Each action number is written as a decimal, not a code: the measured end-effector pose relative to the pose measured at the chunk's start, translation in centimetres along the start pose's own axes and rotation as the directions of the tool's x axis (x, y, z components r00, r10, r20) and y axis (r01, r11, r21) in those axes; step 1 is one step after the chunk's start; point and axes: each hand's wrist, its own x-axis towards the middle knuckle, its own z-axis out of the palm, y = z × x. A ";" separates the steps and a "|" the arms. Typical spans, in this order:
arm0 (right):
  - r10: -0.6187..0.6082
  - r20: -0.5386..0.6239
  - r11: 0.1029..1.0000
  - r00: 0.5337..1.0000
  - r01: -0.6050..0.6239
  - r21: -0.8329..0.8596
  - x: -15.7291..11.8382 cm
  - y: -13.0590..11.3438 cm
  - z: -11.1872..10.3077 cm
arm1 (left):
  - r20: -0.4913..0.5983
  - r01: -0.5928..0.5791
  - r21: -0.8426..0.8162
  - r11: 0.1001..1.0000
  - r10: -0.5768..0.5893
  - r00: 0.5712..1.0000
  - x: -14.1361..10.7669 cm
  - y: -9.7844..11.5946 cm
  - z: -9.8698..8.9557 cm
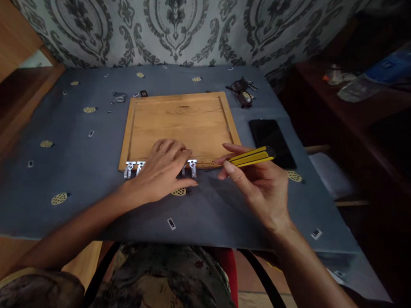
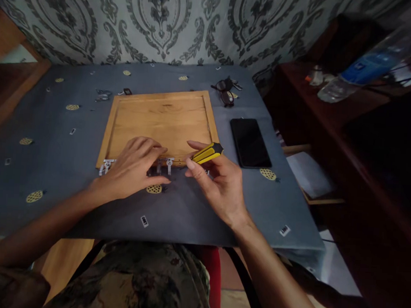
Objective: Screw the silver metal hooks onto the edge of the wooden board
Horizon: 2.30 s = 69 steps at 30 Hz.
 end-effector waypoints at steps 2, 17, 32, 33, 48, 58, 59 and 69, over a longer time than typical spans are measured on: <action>0.006 -0.010 1.000 1.000 -0.007 -0.010 -0.1 0.0 -0.1 | -0.002 -0.008 0.018 1.000 0.008 1.000 -0.1 0.1 0.5; 0.002 0.005 0.999 1.000 -0.002 -0.052 0.1 0.2 0.3 | 0.016 0.009 -0.028 1.000 -0.008 1.000 0.1 -0.1 1.2; -0.011 0.033 0.996 0.999 0.014 -0.090 1.6 0.3 1.8 | 0.022 0.017 -0.058 0.998 -0.016 1.000 0.1 0.1 1.3; -0.008 0.032 0.996 0.999 0.011 -0.091 1.6 0.4 1.8 | 0.020 0.016 -0.060 0.998 -0.014 1.000 0.0 0.1 1.3; -0.056 0.071 0.983 0.996 0.067 -0.172 1.6 0.4 1.8 | 0.022 0.016 -0.066 0.998 -0.015 1.000 0.0 0.0 1.4; -0.095 0.073 0.957 0.993 0.111 -0.268 2.4 0.3 2.2 | 0.009 0.013 -0.020 1.000 -0.013 1.000 0.0 0.1 1.6; -0.102 0.073 0.958 0.992 0.117 -0.262 2.4 0.4 2.3 | 0.009 0.023 -0.014 1.000 -0.023 1.000 0.0 0.2 1.6; -0.038 0.087 0.997 0.995 0.043 -0.057 2.0 1.0 2.1 | 0.059 0.077 -0.035 0.996 -0.075 0.995 0.2 0.5 1.6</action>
